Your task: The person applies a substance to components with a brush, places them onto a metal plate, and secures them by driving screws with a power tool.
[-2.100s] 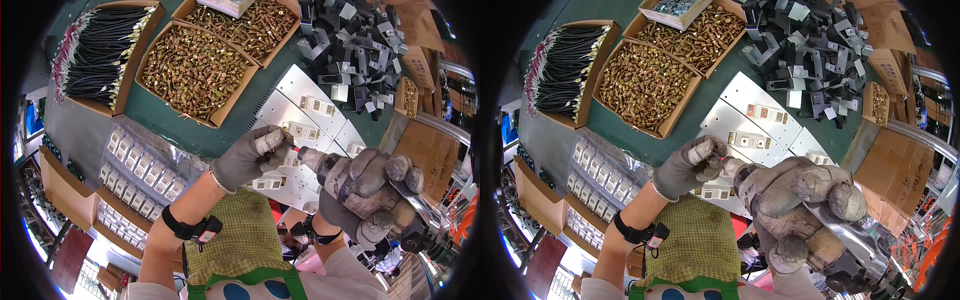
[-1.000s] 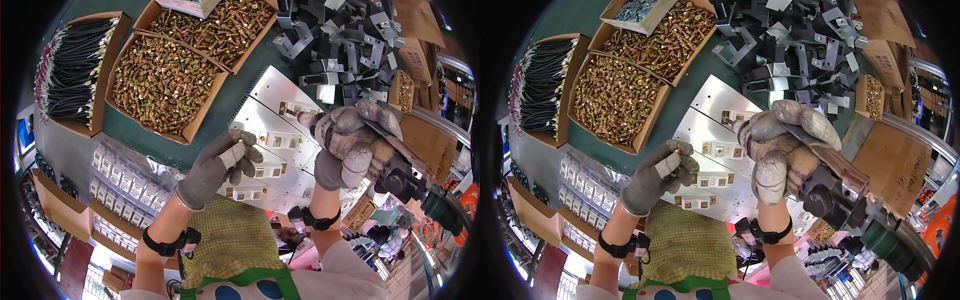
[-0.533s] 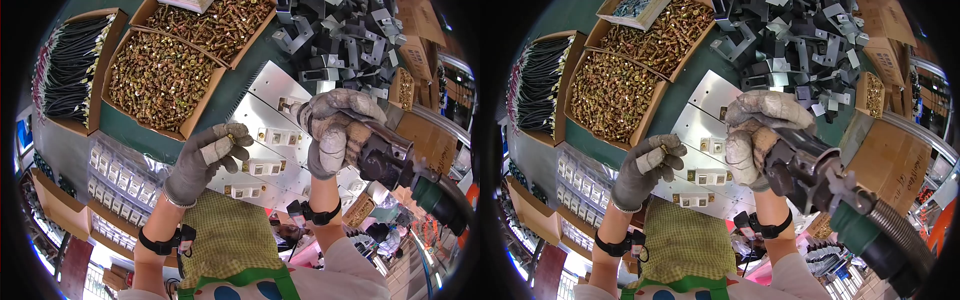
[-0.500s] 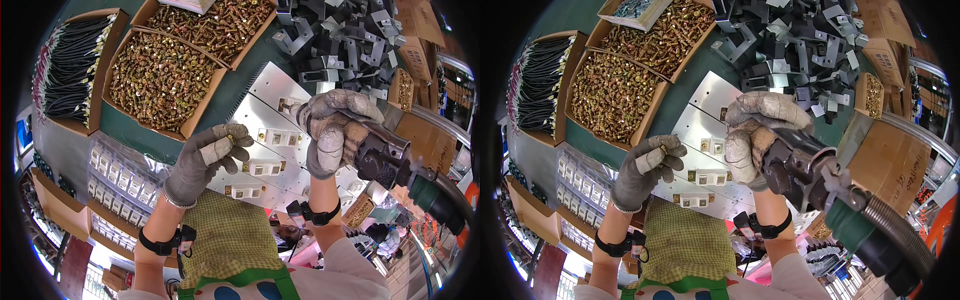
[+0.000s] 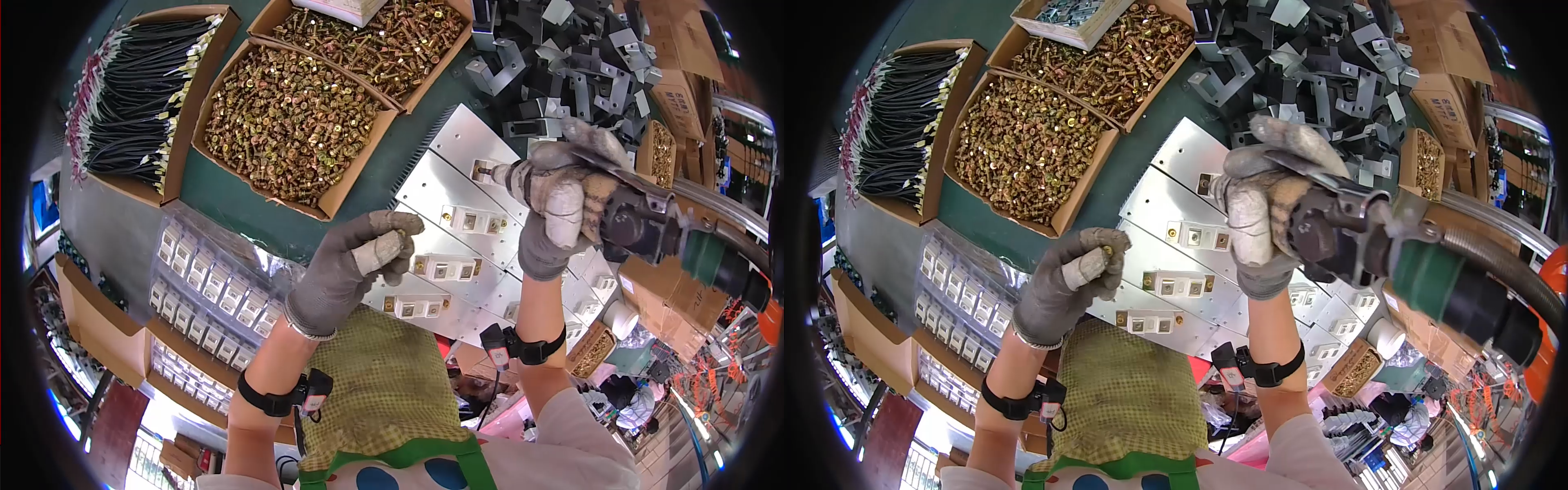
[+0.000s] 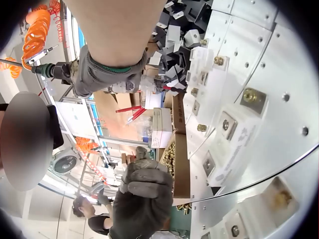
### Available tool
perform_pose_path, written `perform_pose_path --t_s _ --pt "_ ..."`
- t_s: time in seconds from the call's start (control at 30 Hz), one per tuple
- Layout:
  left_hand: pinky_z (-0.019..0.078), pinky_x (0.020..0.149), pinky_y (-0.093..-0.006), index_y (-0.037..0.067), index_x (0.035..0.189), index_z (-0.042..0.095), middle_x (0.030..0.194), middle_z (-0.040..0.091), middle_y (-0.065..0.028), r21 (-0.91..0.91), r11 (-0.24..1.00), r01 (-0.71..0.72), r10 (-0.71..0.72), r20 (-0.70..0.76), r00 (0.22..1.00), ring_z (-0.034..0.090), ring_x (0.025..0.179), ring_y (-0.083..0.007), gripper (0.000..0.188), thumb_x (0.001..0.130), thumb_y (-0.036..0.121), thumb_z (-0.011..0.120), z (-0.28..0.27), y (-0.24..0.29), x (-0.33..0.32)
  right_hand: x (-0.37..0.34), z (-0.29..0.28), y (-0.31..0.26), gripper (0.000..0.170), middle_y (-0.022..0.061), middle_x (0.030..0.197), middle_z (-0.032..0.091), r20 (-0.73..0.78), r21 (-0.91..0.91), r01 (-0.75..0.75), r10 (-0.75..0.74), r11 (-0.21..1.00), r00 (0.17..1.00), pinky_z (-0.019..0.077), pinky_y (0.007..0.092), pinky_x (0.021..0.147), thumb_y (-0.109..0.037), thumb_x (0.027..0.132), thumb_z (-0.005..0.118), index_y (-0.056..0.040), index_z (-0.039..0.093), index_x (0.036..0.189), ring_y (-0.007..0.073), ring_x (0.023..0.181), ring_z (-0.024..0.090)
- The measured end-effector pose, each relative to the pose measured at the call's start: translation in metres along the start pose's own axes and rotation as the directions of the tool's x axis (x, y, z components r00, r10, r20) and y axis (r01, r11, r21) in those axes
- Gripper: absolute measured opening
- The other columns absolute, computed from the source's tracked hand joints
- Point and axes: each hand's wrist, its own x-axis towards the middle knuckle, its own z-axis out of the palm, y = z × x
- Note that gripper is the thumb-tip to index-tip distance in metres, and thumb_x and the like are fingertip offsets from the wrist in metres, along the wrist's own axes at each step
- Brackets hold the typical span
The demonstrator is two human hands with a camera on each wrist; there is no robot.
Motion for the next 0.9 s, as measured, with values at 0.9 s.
perform_pose_path --t_s 0.9 --pt "0.0336 0.046 -0.0216 0.001 0.092 0.059 0.07 0.058 -0.0048 0.086 0.892 0.443 -0.442 0.368 0.818 0.046 0.052 -0.01 0.033 0.083 0.033 0.061 0.088 -0.089 0.035 -0.069 -0.068 -0.166 0.052 0.008 0.099 0.047 0.033 0.185 -0.085 0.08 0.979 0.996 0.0505 0.0344 0.059 -0.025 0.081 0.063 -0.0058 0.037 0.122 0.0192 0.075 0.049"
